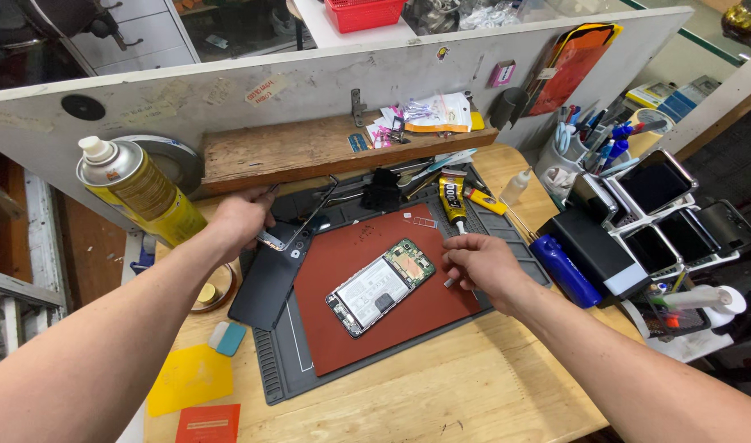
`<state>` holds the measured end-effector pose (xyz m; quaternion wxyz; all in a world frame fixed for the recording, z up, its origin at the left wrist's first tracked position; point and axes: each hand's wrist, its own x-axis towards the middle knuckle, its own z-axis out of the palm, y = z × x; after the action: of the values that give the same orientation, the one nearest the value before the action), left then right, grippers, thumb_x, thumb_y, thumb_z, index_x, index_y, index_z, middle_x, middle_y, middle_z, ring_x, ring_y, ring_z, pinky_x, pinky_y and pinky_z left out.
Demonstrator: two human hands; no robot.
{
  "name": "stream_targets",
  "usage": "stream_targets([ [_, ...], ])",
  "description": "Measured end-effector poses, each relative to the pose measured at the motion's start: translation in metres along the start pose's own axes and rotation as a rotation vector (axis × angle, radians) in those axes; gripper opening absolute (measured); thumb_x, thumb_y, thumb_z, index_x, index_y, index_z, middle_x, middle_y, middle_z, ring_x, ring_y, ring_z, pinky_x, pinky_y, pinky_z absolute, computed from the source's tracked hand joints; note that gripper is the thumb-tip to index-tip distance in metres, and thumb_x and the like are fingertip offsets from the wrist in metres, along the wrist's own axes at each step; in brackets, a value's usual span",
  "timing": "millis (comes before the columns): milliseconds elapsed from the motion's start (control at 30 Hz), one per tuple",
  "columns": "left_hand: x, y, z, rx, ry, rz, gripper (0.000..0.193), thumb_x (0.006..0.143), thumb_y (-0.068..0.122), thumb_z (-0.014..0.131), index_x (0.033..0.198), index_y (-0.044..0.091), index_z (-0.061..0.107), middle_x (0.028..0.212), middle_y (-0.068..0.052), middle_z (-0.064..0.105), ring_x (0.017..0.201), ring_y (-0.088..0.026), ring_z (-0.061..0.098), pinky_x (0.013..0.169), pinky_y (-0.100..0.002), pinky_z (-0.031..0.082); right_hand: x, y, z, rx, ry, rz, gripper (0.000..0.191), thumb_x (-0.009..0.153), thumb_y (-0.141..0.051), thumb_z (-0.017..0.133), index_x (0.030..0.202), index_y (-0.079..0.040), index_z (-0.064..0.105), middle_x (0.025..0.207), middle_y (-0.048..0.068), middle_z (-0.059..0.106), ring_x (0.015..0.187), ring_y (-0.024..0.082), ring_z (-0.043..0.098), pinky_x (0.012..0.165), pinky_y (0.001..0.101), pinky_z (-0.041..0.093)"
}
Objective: The person uses a metal spudger to pry open the back cover of a smartphone, then removes the battery and other internal components. The person handles the phone and its parts on a workbench with various tools.
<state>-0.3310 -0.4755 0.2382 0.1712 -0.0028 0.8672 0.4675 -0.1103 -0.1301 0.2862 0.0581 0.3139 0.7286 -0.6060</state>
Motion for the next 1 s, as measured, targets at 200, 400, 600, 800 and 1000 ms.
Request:
stream_targets([
  [200, 0.018, -0.007, 0.005, 0.431, 0.242, 0.266, 0.047, 0.098, 0.043, 0.067, 0.125, 0.005, 0.072, 0.122, -0.024, 0.070, 0.114, -0.038, 0.066, 0.098, -0.044, 0.051, -0.004, -0.003, 0.004, -0.046, 0.014, 0.000, 0.024, 0.096, -0.009, 0.061, 0.118, -0.005, 0.070, 0.092, 0.005, 0.074, 0.065, 0.010, 0.064, 0.055, 0.0262, 0.050],
  [400, -0.047, 0.006, 0.007, 0.537, 0.413, 0.397, 0.043, 0.087, 0.028, 0.075, 0.123, 0.005, 0.072, 0.112, -0.027, 0.070, 0.114, -0.041, 0.063, 0.108, -0.047, 0.042, -0.005, 0.007, 0.005, -0.072, 0.061, 0.026, 0.021, 0.097, -0.012, 0.061, 0.115, -0.006, 0.071, 0.091, 0.004, 0.072, 0.066, 0.011, 0.065, 0.056, 0.0270, 0.051],
  [600, -0.149, 0.032, 0.062, 0.357, 0.235, 0.575, 0.034, 0.086, 0.032, 0.075, 0.107, 0.005, 0.072, 0.106, -0.015, 0.069, 0.106, -0.033, 0.061, 0.096, -0.045, 0.049, 0.004, 0.031, 0.013, 0.029, 0.144, -0.031, 0.018, 0.098, -0.014, 0.063, 0.102, 0.001, 0.070, 0.086, 0.006, 0.071, 0.069, 0.014, 0.067, 0.062, 0.0293, 0.055],
  [800, -0.200, 0.061, 0.099, 0.678, -0.074, 0.450, 0.078, 0.066, 0.048, 0.089, 0.116, -0.004, 0.062, 0.117, -0.016, 0.058, 0.117, -0.033, 0.052, 0.094, -0.049, 0.047, -0.003, 0.031, 0.008, -0.738, 0.237, -0.339, 0.022, 0.085, -0.018, 0.074, 0.104, -0.007, 0.076, 0.088, 0.009, 0.079, 0.082, 0.022, 0.074, 0.076, 0.0364, 0.057],
  [1000, -0.195, 0.072, 0.092, 0.544, -0.066, 0.357, 0.071, 0.064, 0.043, 0.089, 0.109, -0.005, 0.064, 0.118, -0.019, 0.058, 0.116, -0.034, 0.053, 0.093, -0.046, 0.052, -0.019, 0.021, 0.016, -0.459, 0.151, -0.201, 0.024, 0.094, -0.025, 0.070, 0.107, -0.006, 0.077, 0.094, 0.008, 0.078, 0.087, 0.023, 0.073, 0.080, 0.0367, 0.057],
])
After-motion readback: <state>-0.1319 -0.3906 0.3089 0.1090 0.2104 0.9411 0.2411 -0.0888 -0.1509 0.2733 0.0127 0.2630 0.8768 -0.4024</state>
